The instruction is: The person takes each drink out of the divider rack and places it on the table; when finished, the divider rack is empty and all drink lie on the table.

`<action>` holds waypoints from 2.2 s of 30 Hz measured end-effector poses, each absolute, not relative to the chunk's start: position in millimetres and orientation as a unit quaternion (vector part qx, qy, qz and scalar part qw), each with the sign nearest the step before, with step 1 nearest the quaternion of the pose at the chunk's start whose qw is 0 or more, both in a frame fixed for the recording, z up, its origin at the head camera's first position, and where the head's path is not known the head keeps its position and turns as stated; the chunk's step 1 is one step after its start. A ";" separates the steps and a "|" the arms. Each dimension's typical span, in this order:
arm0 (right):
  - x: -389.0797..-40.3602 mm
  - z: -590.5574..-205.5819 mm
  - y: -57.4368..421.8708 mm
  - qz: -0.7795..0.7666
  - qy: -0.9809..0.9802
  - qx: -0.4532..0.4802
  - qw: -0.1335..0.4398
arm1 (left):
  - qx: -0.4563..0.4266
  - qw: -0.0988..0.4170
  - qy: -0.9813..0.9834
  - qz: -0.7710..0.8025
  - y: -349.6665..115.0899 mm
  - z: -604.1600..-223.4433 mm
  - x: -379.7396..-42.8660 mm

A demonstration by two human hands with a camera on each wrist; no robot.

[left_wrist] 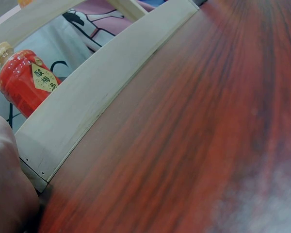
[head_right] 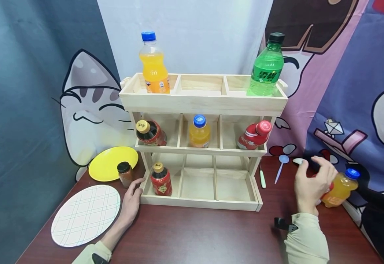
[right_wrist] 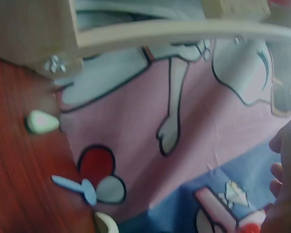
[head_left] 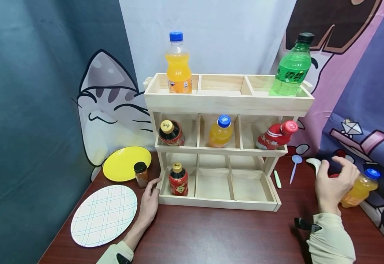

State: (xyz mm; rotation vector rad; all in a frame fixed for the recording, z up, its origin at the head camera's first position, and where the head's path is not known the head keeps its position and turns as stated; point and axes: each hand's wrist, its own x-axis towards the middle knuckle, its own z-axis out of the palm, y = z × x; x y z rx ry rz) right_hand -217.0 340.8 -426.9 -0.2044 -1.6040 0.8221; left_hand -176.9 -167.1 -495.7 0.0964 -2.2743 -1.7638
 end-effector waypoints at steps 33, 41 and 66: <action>-208.4 -441.9 153.4 0.499 -0.824 0.126 0.234 | 0.038 0.128 -0.785 -0.605 -163.3 -494.6 -180.1; -208.2 -440.1 118.0 0.509 -0.842 0.145 0.108 | 0.038 0.128 -0.779 -0.612 -166.4 -496.5 -179.6; -219.8 -428.8 4.6 0.588 -0.787 0.185 0.013 | 0.036 0.130 -0.777 -0.615 -175.3 -507.0 -186.2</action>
